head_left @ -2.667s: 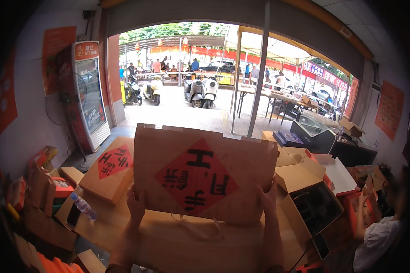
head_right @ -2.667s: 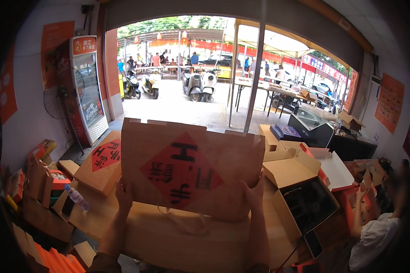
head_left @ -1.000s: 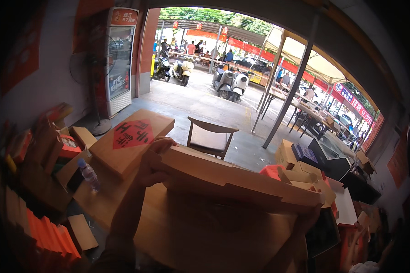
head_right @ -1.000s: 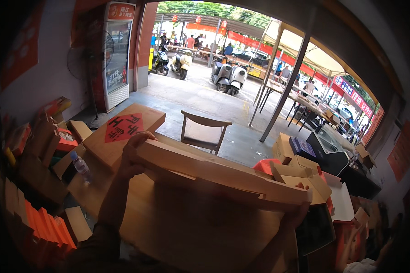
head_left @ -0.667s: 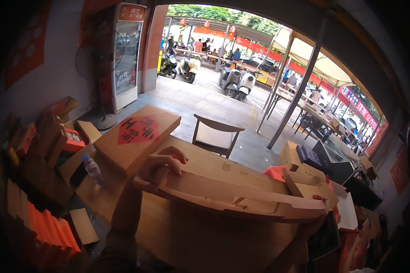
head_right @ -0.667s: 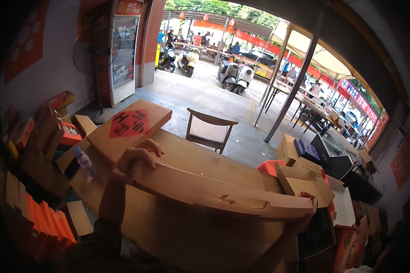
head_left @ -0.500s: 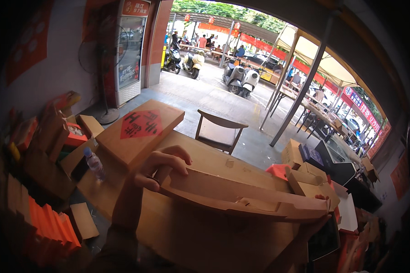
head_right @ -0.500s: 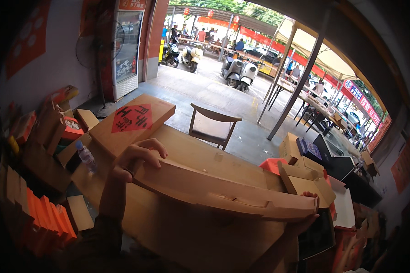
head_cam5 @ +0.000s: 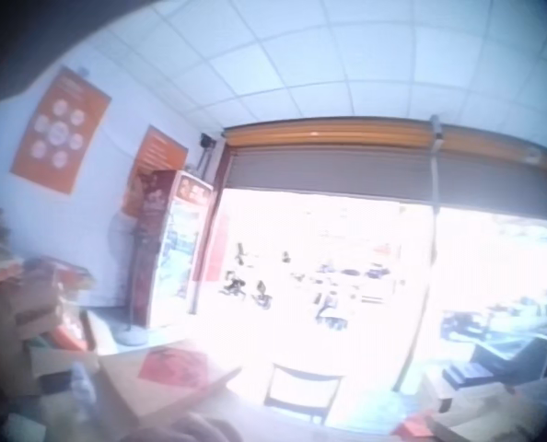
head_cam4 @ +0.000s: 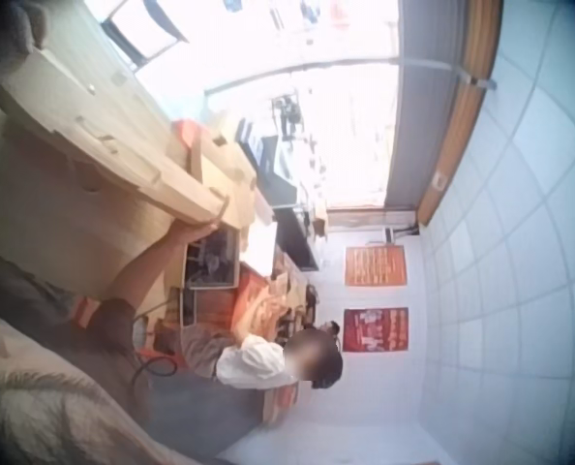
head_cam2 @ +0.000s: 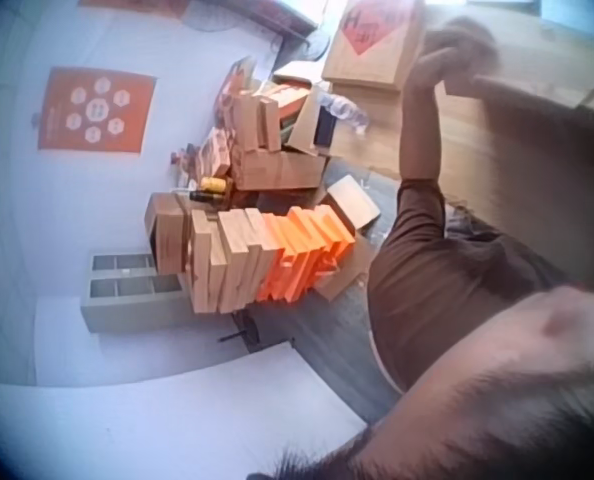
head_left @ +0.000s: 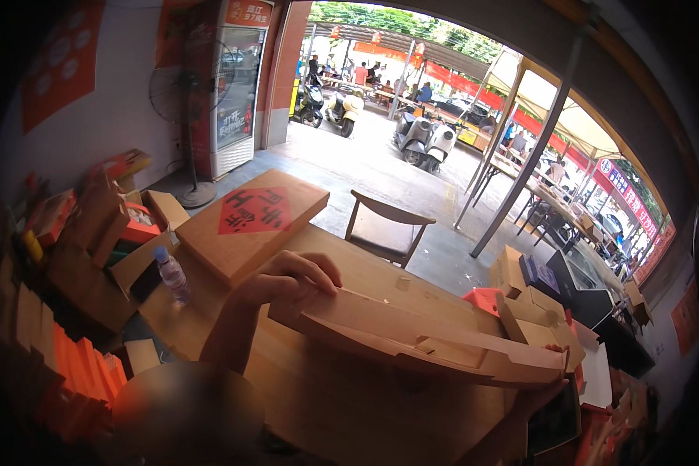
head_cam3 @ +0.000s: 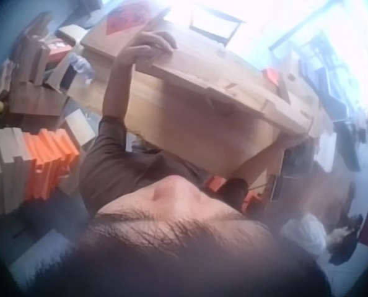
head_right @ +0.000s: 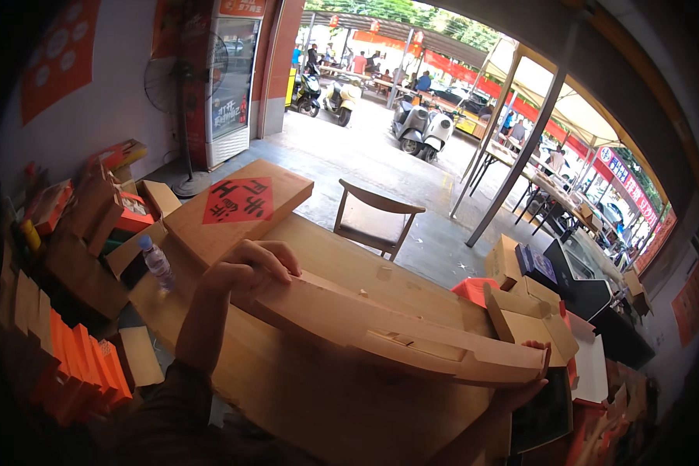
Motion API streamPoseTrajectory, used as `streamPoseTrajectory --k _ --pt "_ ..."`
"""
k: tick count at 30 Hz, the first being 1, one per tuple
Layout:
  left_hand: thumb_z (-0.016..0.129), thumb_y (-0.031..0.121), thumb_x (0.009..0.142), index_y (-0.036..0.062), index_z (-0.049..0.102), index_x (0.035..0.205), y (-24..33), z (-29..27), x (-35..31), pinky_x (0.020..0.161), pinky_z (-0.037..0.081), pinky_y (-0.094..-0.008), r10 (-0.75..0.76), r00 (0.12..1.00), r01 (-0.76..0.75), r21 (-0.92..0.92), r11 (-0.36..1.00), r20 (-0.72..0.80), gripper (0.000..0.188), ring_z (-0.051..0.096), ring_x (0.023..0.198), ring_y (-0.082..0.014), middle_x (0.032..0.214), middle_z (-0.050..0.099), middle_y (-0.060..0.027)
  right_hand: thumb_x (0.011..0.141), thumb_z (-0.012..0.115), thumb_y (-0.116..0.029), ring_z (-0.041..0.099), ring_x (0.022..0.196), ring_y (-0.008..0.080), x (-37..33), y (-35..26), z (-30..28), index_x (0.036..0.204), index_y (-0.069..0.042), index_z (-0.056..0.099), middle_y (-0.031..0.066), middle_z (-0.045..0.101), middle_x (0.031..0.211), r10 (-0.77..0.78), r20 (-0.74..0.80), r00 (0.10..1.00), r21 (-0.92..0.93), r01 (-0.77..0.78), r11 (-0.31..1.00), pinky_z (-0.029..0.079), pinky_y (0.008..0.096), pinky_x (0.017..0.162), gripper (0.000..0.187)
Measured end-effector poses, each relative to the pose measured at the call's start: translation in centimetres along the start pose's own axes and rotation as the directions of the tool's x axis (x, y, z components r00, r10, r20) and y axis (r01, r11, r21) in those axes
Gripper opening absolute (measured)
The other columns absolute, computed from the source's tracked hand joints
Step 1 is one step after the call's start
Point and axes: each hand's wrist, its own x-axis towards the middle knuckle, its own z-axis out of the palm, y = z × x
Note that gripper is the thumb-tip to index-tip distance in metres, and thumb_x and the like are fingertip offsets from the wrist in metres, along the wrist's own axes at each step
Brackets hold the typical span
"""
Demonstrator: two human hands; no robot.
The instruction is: The person assembles a flat cardboard box by folding its sides and securing them with tape. They then place a lid on the box and tie it with a ribbon. The process is repeated for a second box.
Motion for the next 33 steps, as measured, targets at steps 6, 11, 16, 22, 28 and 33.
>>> streamPoseTrajectory --k 6,11,16,22,28,33 --pt "0.063 0.013 0.092 -0.0037 0.077 0.112 -0.8 -0.4 0.0 0.101 0.046 -0.0372 0.035 0.999 -0.031 -0.111 0.993 0.030 0.029 0.062 0.118 -0.0263 0.128 0.065 -0.0206 0.105 0.043 -0.057 0.052 0.136 0.0309 0.0 -0.8 3.7 0.162 0.002 0.033 0.0185 0.054 0.145 -0.103 -0.078 0.992 -0.438 0.059 0.897 0.040 0.0453 0.118 0.083" --pt "0.063 0.019 0.081 -0.0024 0.077 0.094 -1.0 0.5 0.2 0.111 0.042 -0.0506 -0.034 0.998 0.026 -0.125 0.992 -0.056 0.029 0.061 0.119 -0.0360 0.117 0.067 -0.0274 0.106 0.041 -0.058 0.053 0.132 0.0294 0.1 -1.2 5.0 0.160 0.003 0.036 0.0170 0.055 0.143 -0.178 -0.136 0.975 -0.576 0.068 0.815 0.041 0.0453 0.116 0.082" --pt "0.061 0.023 0.080 0.0004 0.073 0.084 -2.2 0.1 0.1 0.113 0.040 -0.0511 0.093 0.996 -0.091 -0.170 0.981 0.006 0.026 0.058 0.122 -0.0374 0.115 0.066 -0.0257 0.108 0.041 -0.054 0.054 0.127 0.0250 0.1 -1.3 4.6 0.157 0.004 0.040 0.0129 0.057 0.134 -0.166 -0.140 0.976 -0.626 0.042 0.779 0.041 0.0432 0.113 0.075" --pt "0.060 0.024 0.078 -0.0019 0.073 0.084 -2.2 0.8 0.6 0.112 0.039 -0.0498 0.184 0.983 -0.183 -0.296 0.937 -0.025 0.029 0.058 0.122 -0.0360 0.121 0.064 -0.0278 0.110 0.047 -0.048 0.054 0.123 0.0211 0.0 -2.5 4.2 0.146 0.002 0.049 0.0107 0.057 0.128 -0.153 -0.199 0.968 -0.686 -0.026 0.727 0.043 0.0388 0.106 0.062" --pt "0.058 0.019 0.079 -0.0126 0.077 0.099 -1.6 -0.4 -1.2 0.060 0.053 -0.0309 0.085 0.993 -0.056 -0.316 0.947 0.079 0.042 0.064 0.054 -0.0201 0.138 0.055 -0.0370 0.109 0.054 -0.046 0.055 0.115 0.0199 0.1 -4.9 6.9 0.140 -0.002 0.053 0.0084 0.058 0.121 0.002 -0.337 0.942 -0.508 -0.184 0.841 0.043 0.0367 0.104 0.054" --pt "0.058 0.012 0.080 -0.0071 0.080 0.107 0.6 -0.8 -1.8 0.075 0.054 -0.0387 0.075 0.969 -0.020 -0.228 0.973 0.235 0.040 0.070 0.079 -0.0292 0.150 0.048 -0.0396 0.107 0.057 -0.044 0.055 0.110 0.0192 -0.2 -6.6 8.3 0.128 -0.004 0.056 0.0060 0.056 0.115 0.043 -0.305 0.951 -0.502 -0.199 0.842 0.044 0.0350 0.099 0.045"
